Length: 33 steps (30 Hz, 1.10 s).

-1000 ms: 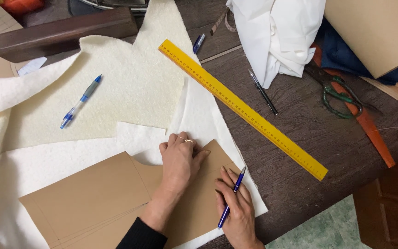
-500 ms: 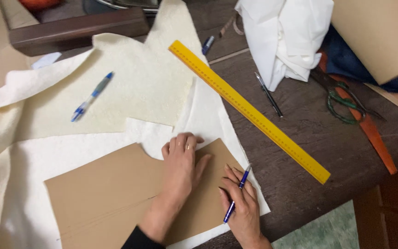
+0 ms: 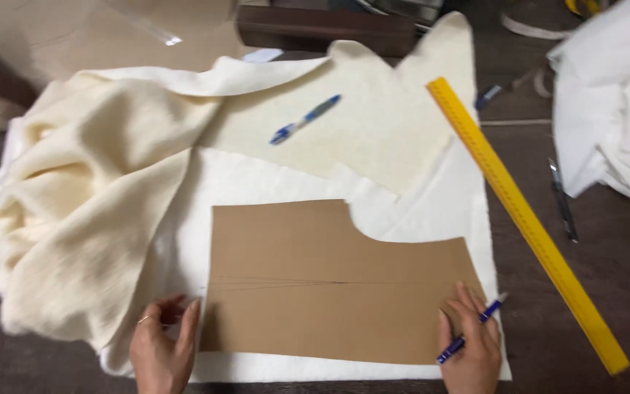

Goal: Tracing a cardboard pattern onto fabric using a pen and ruler

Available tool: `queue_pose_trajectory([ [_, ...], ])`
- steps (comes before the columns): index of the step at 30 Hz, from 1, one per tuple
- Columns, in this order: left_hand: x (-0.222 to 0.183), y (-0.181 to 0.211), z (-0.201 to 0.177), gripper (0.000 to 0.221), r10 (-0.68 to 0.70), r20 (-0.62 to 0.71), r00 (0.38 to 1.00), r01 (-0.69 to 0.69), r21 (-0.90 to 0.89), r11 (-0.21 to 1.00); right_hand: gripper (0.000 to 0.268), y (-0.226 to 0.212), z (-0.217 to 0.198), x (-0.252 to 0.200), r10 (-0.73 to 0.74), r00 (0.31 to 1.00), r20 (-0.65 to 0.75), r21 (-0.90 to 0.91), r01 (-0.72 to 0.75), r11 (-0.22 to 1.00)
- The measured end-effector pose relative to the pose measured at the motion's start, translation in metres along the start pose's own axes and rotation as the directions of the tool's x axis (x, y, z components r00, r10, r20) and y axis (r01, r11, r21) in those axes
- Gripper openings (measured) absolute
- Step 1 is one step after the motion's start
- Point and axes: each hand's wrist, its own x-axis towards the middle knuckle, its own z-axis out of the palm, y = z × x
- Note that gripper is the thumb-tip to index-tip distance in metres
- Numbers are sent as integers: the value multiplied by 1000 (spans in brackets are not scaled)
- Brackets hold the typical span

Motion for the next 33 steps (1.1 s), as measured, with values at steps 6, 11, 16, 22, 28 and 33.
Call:
queue_pose_trajectory([
  [6,5,18,-1,30,-221,266,938,218,41,975,14,6,7,-10,-27,1000,-8,-16,27,1000],
  [11,9,24,0,35,-327,284,901,285,180,942,13,5,10,-14,-5,1000,14,-57,6,998],
  [16,12,25,0,35,-359,292,887,308,206,929,10,6,10,-14,-18,999,27,-71,20,997],
  [22,12,17,1,32,-320,332,887,267,196,944,13,5,8,-14,8,997,75,-62,-4,998],
  [28,13,16,3,32,-329,338,882,267,218,939,14,9,9,-14,-23,998,54,-44,26,999],
  [33,13,8,9,31,-276,316,908,213,219,952,16,13,10,-12,-44,998,52,-1,44,999],
])
